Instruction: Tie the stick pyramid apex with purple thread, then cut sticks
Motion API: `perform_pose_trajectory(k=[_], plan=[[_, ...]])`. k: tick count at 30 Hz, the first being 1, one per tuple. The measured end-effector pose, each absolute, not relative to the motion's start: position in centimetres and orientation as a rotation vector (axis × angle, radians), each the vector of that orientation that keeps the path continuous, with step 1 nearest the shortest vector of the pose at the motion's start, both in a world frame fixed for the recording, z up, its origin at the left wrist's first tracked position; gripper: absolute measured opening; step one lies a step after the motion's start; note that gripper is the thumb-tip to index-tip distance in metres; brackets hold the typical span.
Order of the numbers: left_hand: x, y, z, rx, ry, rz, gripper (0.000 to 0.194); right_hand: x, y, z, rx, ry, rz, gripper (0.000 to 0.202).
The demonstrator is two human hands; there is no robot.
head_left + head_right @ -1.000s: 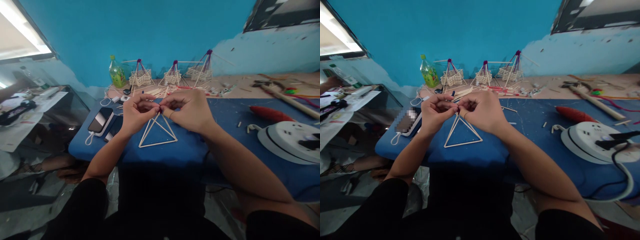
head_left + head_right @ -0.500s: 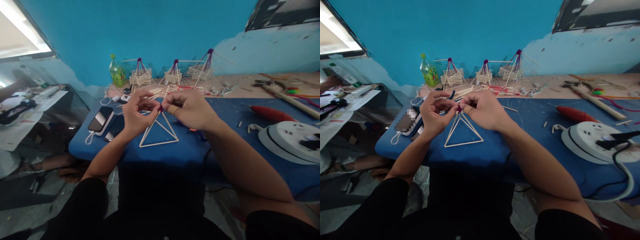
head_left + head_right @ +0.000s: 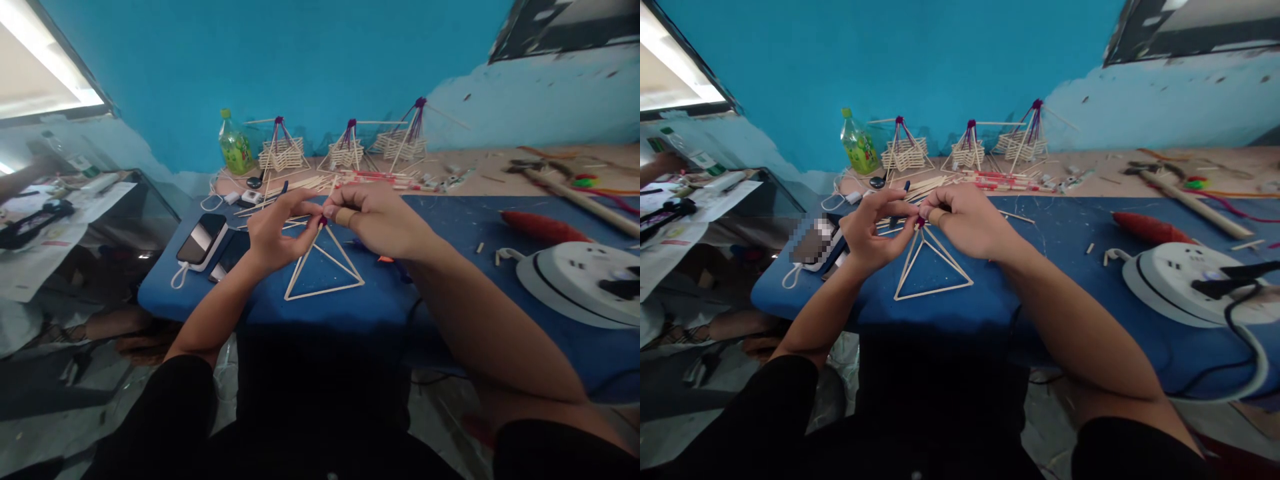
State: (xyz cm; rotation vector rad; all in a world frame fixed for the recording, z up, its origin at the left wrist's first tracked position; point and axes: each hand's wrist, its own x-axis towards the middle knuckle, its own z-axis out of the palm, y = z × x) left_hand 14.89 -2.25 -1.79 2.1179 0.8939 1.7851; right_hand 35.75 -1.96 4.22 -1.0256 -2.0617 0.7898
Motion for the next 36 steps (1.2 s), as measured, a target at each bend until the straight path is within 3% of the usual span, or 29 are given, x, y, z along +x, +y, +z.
perform_pose_trajectory(k=[16,29,36], plan=[[15.3,-1.9,-2.3,2.132,0.942,1.852,0.045,35.5,-2.0,4.1,-1.042,-2.073,0.752,0.026],[15.4,-1.1,-2.0,2.043,0.625,1.814,0.042,36.0,-2.4,5.2,-1.209,-2.139,0.706,0.012],[15.5,-0.8,-2.2,1.941,0.587,1.683,0.049,35.4,-3.1,5.8,-1.321,-2.294,0.469,0.013]])
